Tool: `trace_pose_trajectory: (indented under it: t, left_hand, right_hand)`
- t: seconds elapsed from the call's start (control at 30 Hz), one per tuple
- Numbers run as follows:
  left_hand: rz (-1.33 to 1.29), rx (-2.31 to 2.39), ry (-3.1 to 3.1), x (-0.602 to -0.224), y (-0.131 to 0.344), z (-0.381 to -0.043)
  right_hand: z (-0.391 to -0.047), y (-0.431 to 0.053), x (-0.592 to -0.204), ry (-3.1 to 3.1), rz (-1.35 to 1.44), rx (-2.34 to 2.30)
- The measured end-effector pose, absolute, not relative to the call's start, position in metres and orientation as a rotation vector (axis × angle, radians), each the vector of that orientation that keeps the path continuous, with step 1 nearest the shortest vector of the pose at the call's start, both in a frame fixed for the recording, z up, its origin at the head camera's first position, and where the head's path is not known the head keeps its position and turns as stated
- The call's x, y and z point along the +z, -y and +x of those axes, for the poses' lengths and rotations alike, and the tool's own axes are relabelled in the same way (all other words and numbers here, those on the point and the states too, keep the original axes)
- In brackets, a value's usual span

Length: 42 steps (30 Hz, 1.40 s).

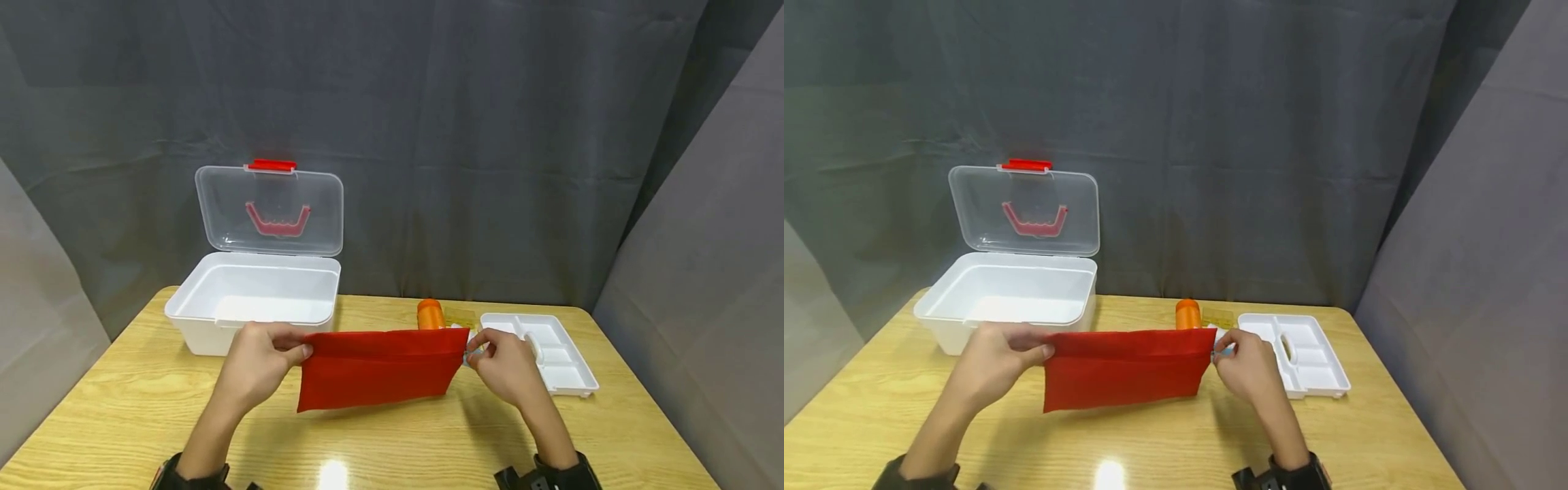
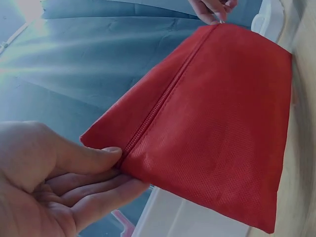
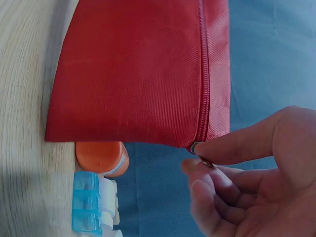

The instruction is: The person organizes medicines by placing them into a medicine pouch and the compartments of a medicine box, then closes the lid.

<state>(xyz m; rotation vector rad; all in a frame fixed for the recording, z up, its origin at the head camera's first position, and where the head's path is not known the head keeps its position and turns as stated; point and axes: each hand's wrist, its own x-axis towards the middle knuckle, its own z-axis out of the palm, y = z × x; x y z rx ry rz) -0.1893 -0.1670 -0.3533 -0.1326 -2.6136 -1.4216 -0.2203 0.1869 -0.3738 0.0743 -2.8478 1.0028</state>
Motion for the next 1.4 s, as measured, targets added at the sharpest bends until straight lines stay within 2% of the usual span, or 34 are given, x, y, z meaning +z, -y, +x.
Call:
trace_pose_trajectory:
  t: [0.27,0.47,1.0,1.2,1.4]
  left_hand:
    - [-0.115,-1.407,2.617,-0.363,0.168,-0.196]
    - [-0.069,-1.407,2.641,-0.369,0.169,-0.199]
    - [-0.195,-1.509,2.873,-0.38,0.183,-0.205]
    - [-0.187,-1.571,2.856,-0.387,0.186,-0.207]
    - [-0.196,-1.534,2.868,-0.39,0.182,-0.208]
  right_hand:
    - [-0.22,-0.192,-0.377,2.912,0.218,1.425]
    - [-0.223,-0.193,-0.382,2.923,0.331,1.577]
    - [-0.229,-0.195,-0.388,2.911,0.524,1.6]
    - [-0.23,-0.188,-0.398,2.852,0.508,1.623]
    - [-0.225,-0.174,-0.411,2.797,0.286,1.604]
